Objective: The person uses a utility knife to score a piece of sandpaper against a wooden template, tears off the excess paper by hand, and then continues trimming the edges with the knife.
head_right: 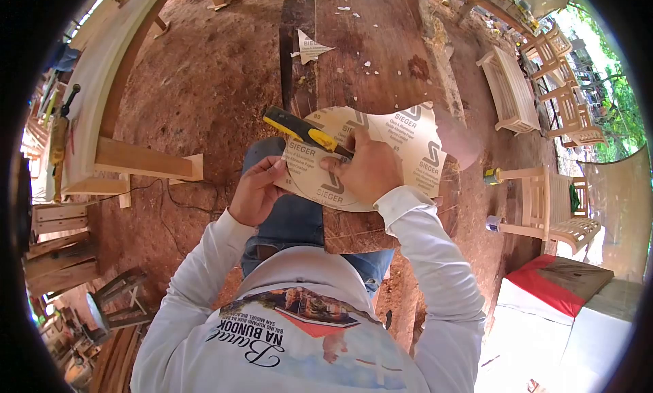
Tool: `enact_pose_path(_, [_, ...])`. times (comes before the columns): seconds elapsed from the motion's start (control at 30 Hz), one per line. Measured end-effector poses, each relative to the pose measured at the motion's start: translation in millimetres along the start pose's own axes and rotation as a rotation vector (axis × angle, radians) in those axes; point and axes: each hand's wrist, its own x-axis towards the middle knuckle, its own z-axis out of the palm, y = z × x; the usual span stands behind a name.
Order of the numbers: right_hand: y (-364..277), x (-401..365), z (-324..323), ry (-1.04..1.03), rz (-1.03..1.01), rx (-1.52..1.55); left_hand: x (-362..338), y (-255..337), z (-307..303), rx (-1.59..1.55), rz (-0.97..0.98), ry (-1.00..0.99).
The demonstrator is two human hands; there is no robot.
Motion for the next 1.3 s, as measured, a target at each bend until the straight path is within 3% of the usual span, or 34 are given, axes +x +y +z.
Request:
enact_pose_path(0.53, [1, 1, -1, -0.007, 0.017, 0.038, 6, -9, -6, -0.135, 0.047, -0.009])
enact_pose_path(0.63, [6, 3, 3, 0.021, -0.009, 0.039, 8, 12, 1, -0.036, -0.005, -0.055])
enact_pose_path(0.73, [3, 4, 3, 0.017, -0.019, 0.04, 13, 34, 29, 0.119, -0.025, 0.048])
enact_pose_path(0.83, [3, 3, 2, 0.011, -0.017, 0.061, 28, 34, 0, 0.434, 0.008, -0.047])
enact_pose_path(1.03, [1, 1, 3, 0.026, -0.008, 0.038, 37, 36, -8, 0.404, -0.034, -0.113])
enact_pose_path(1.17, [1, 3, 1, 0.006, -0.004, 0.034, 41, 31, -31, 0.294, 0.011, -0.285])
enact_pose_path(1.23, [3, 5, 1, 0.002, -0.015, 0.02, 25, 41, -15, 0.208, 0.017, -0.283])
enact_pose_path(1.3, [3, 5, 3, 0.001, -0.025, 0.008, 25, 40, -28, 0.367, 0.026, -0.261])
